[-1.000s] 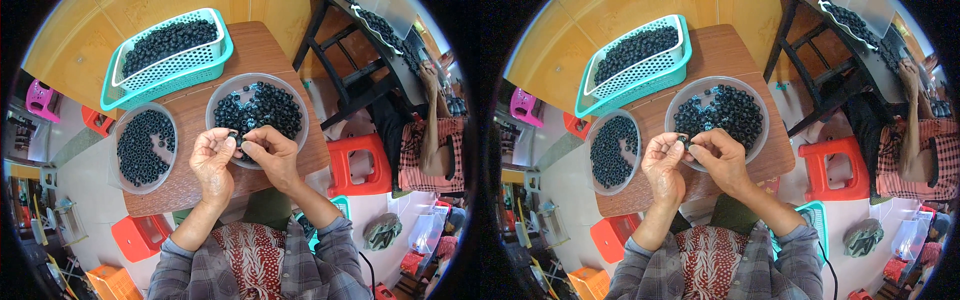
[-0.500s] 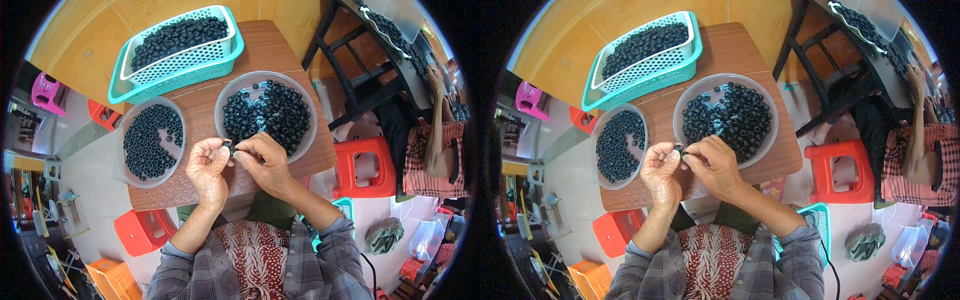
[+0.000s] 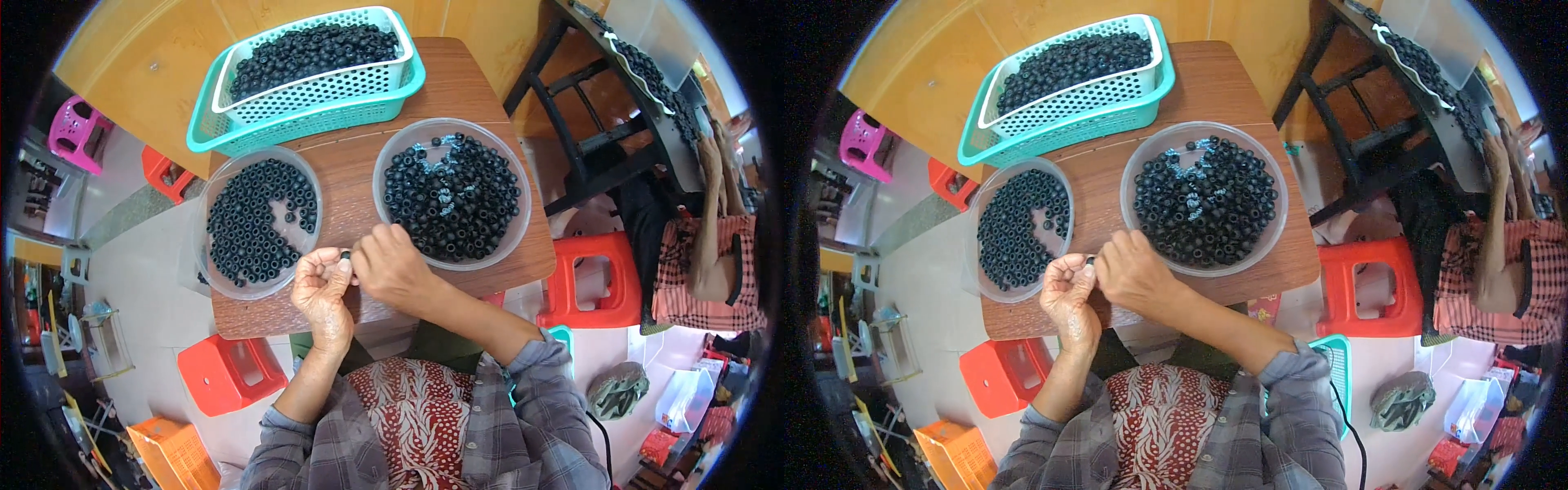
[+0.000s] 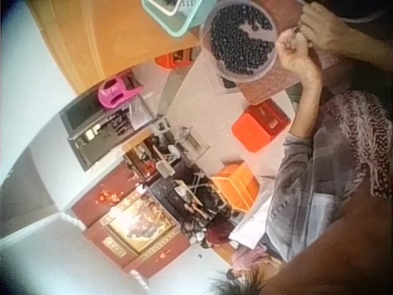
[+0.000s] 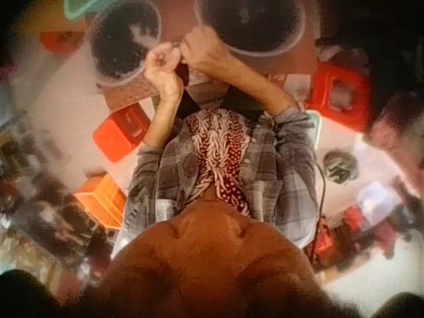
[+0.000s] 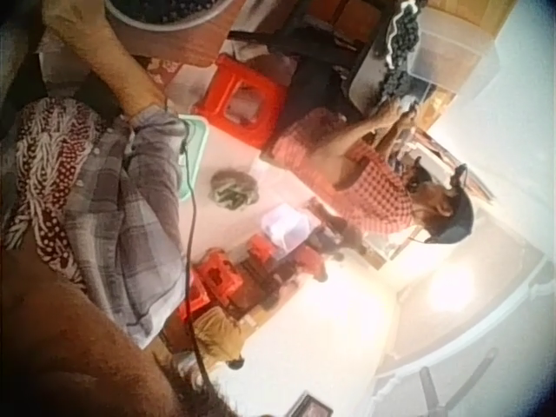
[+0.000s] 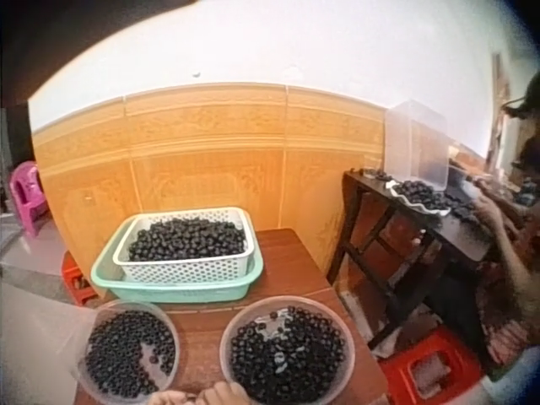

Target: The person sorts small black plastic ring components by hand, taking them from a plastic bowl and placing them into different plastic baskets.

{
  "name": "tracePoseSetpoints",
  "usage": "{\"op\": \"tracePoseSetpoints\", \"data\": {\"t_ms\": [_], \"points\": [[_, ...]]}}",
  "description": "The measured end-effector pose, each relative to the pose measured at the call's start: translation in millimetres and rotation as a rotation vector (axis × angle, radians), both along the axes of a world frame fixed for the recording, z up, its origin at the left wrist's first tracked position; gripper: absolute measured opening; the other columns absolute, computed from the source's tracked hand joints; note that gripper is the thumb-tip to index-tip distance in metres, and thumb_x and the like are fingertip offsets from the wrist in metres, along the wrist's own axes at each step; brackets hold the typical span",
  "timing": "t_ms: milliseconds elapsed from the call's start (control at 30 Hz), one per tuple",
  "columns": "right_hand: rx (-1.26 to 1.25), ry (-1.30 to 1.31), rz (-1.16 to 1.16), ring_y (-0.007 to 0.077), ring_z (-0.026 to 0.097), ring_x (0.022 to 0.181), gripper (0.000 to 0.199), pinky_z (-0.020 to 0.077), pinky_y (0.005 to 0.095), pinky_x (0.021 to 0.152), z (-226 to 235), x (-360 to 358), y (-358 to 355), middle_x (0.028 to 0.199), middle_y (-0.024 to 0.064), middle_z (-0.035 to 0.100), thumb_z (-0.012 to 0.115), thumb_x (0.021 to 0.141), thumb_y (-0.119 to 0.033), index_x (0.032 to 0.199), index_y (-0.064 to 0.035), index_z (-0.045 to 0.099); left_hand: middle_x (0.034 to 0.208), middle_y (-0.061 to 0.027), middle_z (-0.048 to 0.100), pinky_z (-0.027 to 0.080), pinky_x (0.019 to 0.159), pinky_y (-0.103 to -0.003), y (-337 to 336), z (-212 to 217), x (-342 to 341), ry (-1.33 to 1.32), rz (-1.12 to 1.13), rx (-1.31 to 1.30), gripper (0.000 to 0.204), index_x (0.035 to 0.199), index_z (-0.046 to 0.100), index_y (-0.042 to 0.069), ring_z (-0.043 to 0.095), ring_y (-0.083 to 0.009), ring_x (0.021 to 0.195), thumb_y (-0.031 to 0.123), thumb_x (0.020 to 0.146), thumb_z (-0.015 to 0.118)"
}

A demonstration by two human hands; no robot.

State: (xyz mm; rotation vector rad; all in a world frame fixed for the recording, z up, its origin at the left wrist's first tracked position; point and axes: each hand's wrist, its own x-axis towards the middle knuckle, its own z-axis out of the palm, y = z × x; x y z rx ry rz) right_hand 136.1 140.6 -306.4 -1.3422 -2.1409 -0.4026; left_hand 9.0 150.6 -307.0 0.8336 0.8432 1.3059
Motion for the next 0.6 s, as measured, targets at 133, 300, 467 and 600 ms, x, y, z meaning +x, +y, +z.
{"op": "tracePoseSetpoints", "data": {"t_ms": [133, 300, 467, 600], "points": [[-0.018, -0.102, -0.053, 0.0213, 0.044, 0.07, 0.012, 0.0326, 0.0336, 0.061, -3, -4, 0, 0.066, 0.0067, 0.045, 0.055, 0.066, -0.018, 0.066, -0.0068, 0.052, 0.083, -0.0036, 0.059, 0.048, 0.061, -0.022, 3, -4, -5, 0.083, 0.031, 0.033, 0.018, 0.098, 0.055, 0.0, 0.054, -0.0093, 0.068, -0.006, 0.083, 0.064], [-0.033, 0.134, 0.041, 0.0252, 0.05, 0.074, 0.023, 0.0406, 0.0369, 0.066, 7, 3, -14, 0.078, 0.0106, 0.052, 0.061, 0.067, -0.014, 0.083, 0.0015, 0.058, 0.084, -0.006, 0.062, 0.05, 0.06, -0.023, 5, -14, -2, 0.03, 0.018, -0.045, 0.018, 0.099, 0.055, 0.0, 0.059, -0.0115, 0.069, -0.006, 0.084, 0.062], [0.054, 0.26, -0.133, 0.0292, 0.053, 0.071, 0.019, 0.0443, 0.039, 0.061, 28, 53, -20, 0.082, 0.0116, 0.057, 0.057, 0.07, 0.002, 0.088, -0.0008, 0.061, 0.089, -0.011, 0.063, 0.052, 0.062, -0.027, 8, -18, -1, 0.008, -0.055, -0.066, 0.014, 0.099, 0.054, 0.0, 0.064, -0.0184, 0.072, -0.006, 0.086, 0.059], [0.007, 0.369, -0.263, 0.0302, 0.052, 0.075, 0.016, 0.044, 0.0406, 0.065, 25, 88, -8, 0.077, 0.0107, 0.055, 0.059, 0.067, 0.002, 0.082, -0.0047, 0.061, 0.087, -0.0104, 0.064, 0.051, 0.06, -0.025, 9, -17, 4, -0.005, -0.065, -0.078, 0.016, 0.099, 0.054, 0.001, 0.064, -0.018, 0.071, -0.006, 0.085, 0.061]]}}
